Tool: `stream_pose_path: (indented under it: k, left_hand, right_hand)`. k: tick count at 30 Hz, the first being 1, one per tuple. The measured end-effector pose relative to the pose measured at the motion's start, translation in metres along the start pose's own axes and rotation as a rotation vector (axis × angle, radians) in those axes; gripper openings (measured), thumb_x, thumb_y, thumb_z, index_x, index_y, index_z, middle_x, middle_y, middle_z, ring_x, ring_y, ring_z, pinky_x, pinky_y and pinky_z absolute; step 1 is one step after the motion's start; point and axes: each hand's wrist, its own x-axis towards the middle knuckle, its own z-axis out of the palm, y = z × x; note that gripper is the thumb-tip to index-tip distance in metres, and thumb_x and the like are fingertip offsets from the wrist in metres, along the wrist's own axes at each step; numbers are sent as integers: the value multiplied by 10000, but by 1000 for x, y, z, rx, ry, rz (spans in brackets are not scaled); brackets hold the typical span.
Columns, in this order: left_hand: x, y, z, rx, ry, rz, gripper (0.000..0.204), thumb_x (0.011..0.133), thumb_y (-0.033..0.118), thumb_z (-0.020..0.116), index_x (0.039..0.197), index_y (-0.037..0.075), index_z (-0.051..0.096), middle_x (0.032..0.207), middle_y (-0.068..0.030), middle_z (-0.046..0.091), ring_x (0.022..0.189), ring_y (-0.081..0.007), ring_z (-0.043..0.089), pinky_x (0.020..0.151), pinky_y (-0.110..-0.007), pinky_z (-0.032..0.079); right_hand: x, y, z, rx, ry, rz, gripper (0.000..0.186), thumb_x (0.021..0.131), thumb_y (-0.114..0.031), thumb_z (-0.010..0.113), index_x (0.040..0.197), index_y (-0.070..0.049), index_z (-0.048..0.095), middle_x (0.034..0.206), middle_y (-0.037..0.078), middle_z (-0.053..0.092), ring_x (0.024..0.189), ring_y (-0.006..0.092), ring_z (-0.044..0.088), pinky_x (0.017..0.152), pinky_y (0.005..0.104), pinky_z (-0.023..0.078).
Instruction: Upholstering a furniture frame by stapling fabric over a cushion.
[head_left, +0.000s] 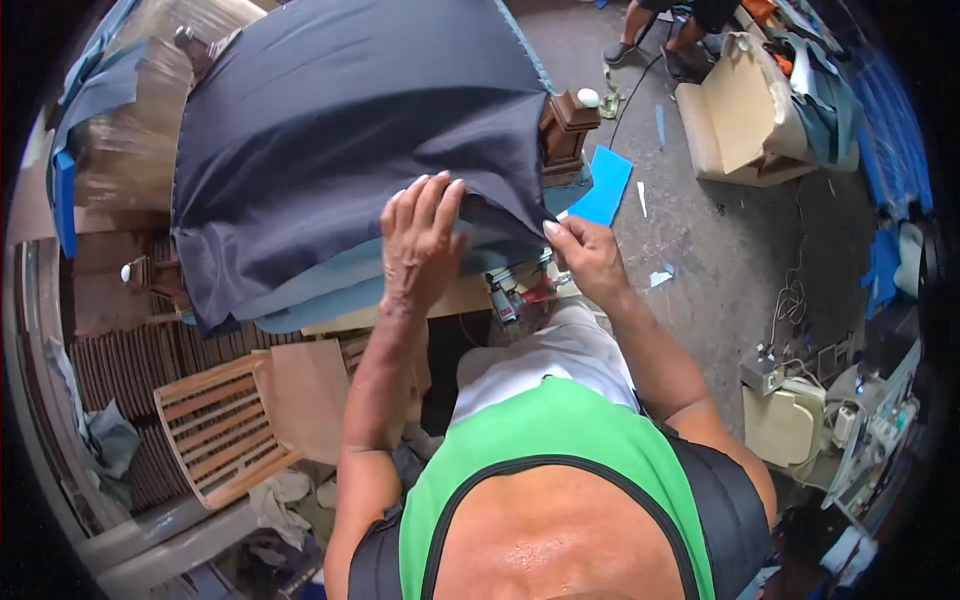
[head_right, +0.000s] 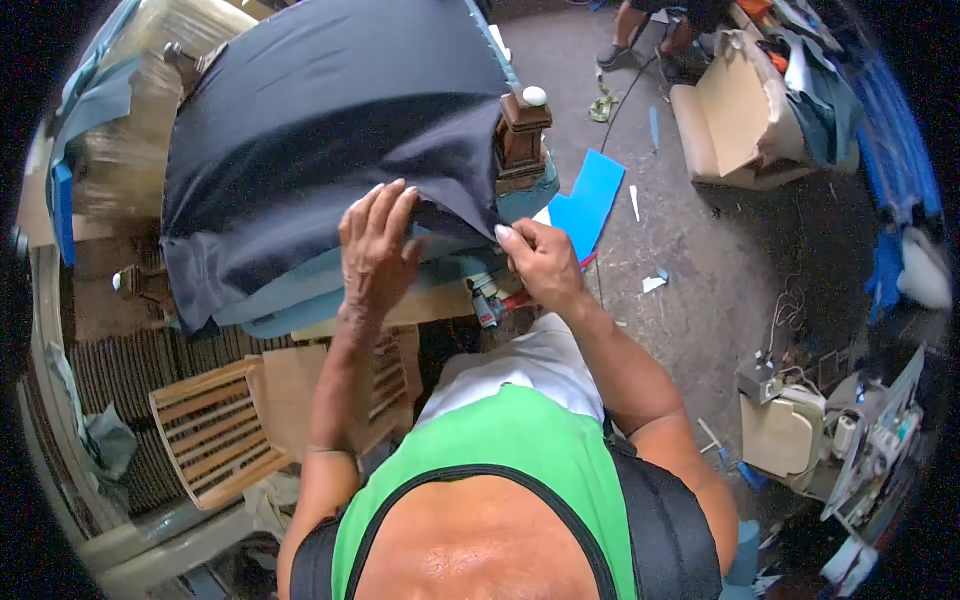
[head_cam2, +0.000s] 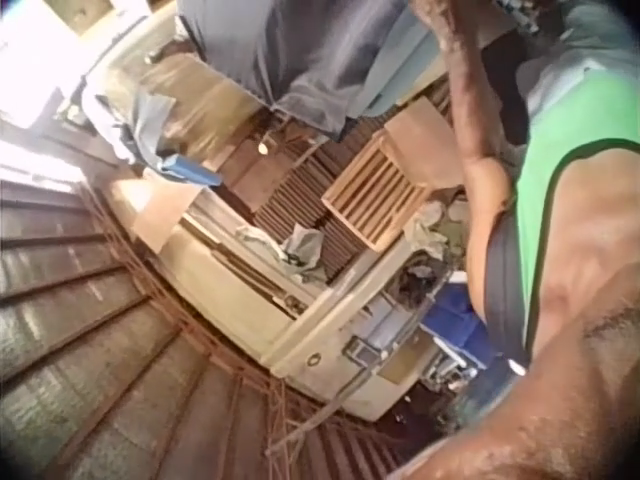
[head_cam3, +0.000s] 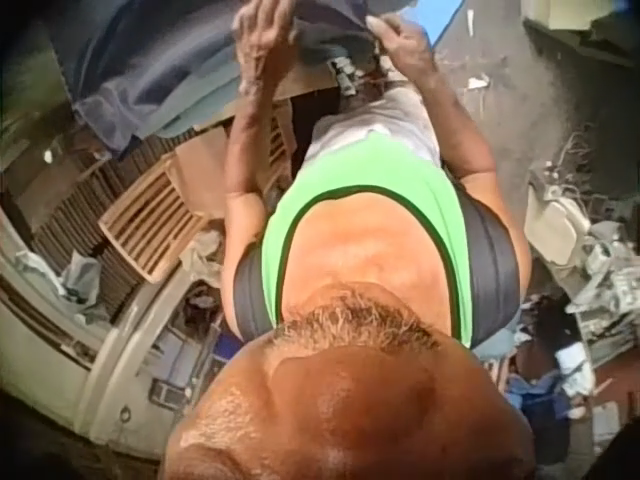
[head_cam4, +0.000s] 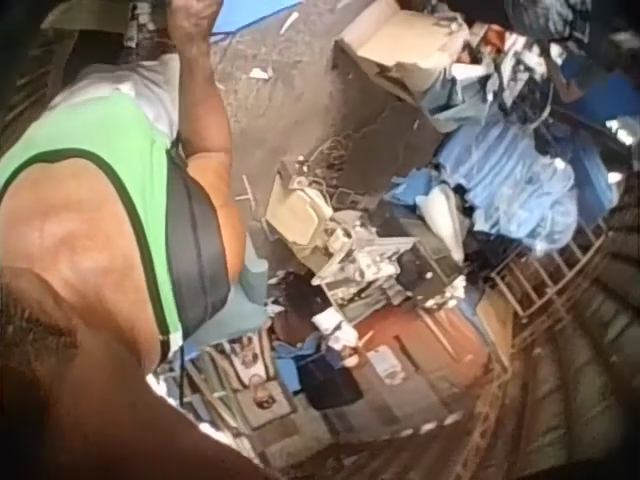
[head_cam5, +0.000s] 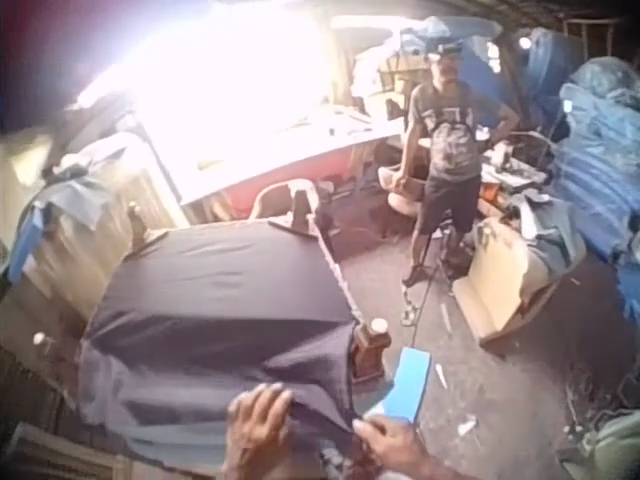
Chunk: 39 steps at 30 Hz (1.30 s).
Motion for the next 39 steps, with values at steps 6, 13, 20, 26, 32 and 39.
stream_pose_path:
  k: [6,13,20,26,32,39]
  left_hand:
    - [-29,-25,-21,-267,11,134,275,706,-6,692,965,87,673,938,-69,679,846,-261,660,736,-366,543]
    - [-110,-129,-128,249,128,-274,494,836,337,790,1193,53,600,1182,-113,628,1133,-308,579,956,-426,469]
    - [-147,-231,-190,-6,142,-1257,723,970,604,527,958,-108,649,911,-309,650,886,-432,628,832,-458,479]
    - [-186,-244,-204,-385,290,-1328,410,975,372,635,930,-32,691,646,-71,587,550,-143,570,506,-327,431]
    - [-210,-257,-208,-704,404,-1313,356,1007,344,606,992,-4,683,670,-14,607,551,-137,559,522,-275,455]
    - [-139,-162,-159,251,523,-381,280,897,126,739,1142,42,634,1165,-121,639,1025,-271,620,921,-379,480]
  right_hand:
    - [-3,24,-21,-123,2,70,270,972,-233,632,815,-14,649,655,8,576,612,84,520,554,284,427]
    - [-4,38,-42,-48,30,175,370,1011,-384,576,1070,-29,661,832,26,649,705,105,602,617,262,483]
    - [23,17,-11,8,86,151,501,1016,-527,485,1098,-71,674,884,-3,646,751,101,601,646,262,501]
    - [21,-3,16,7,35,115,271,1022,-324,590,943,-81,677,795,-61,617,657,24,535,588,216,460]
    - [10,2,8,-31,129,240,300,1009,-357,602,994,-72,693,837,-39,664,660,44,575,583,219,481]
    - [13,2,5,-44,108,226,339,993,-379,621,1045,-56,708,852,-37,654,654,49,557,596,233,488]
